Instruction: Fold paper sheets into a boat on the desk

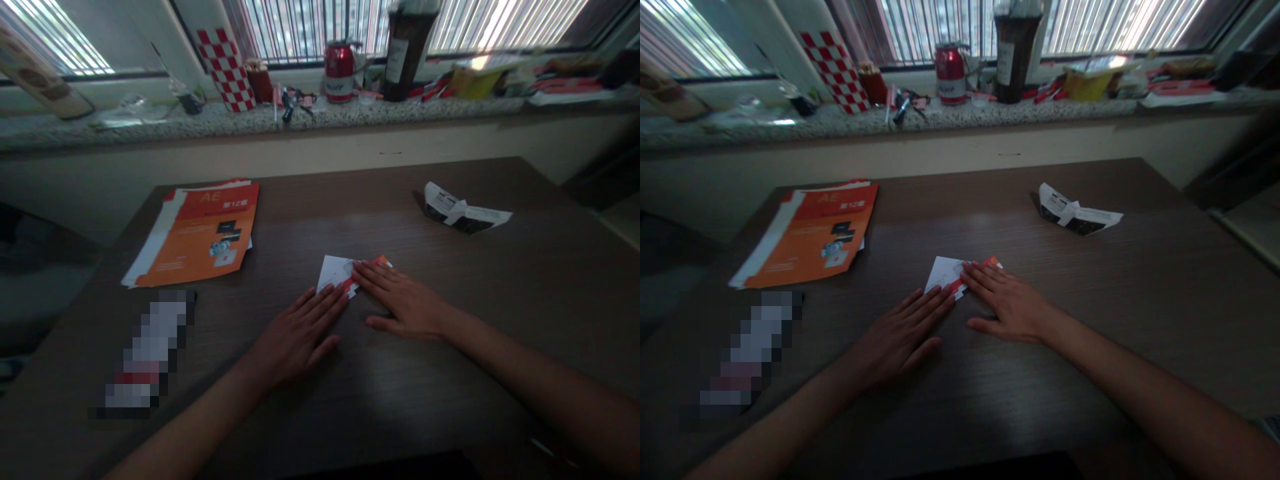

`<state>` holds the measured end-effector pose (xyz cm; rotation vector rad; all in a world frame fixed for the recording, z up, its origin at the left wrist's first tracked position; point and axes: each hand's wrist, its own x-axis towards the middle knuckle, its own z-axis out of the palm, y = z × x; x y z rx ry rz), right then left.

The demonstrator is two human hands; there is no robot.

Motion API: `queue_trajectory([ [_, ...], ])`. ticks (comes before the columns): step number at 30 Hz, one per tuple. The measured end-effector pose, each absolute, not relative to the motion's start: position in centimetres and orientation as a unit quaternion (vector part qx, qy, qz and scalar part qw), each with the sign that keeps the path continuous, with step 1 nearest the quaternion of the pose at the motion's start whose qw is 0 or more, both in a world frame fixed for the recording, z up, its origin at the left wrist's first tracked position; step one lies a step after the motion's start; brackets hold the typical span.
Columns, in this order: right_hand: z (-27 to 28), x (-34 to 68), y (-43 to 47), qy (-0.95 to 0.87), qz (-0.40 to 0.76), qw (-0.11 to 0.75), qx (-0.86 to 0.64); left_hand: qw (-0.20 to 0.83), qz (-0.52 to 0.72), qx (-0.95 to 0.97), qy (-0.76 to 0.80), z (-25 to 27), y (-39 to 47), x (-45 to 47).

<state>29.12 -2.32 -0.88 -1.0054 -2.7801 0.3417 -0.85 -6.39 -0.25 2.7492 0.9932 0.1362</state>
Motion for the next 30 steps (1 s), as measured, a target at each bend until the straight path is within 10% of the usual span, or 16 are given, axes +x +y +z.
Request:
queue_trajectory([
  [30, -0.2, 28.4, -3.5, -0.934, 0.161, 0.07, -0.312, 0.136, 0.06, 0.926, 0.348, 0.3, -6.5, -0.6],
])
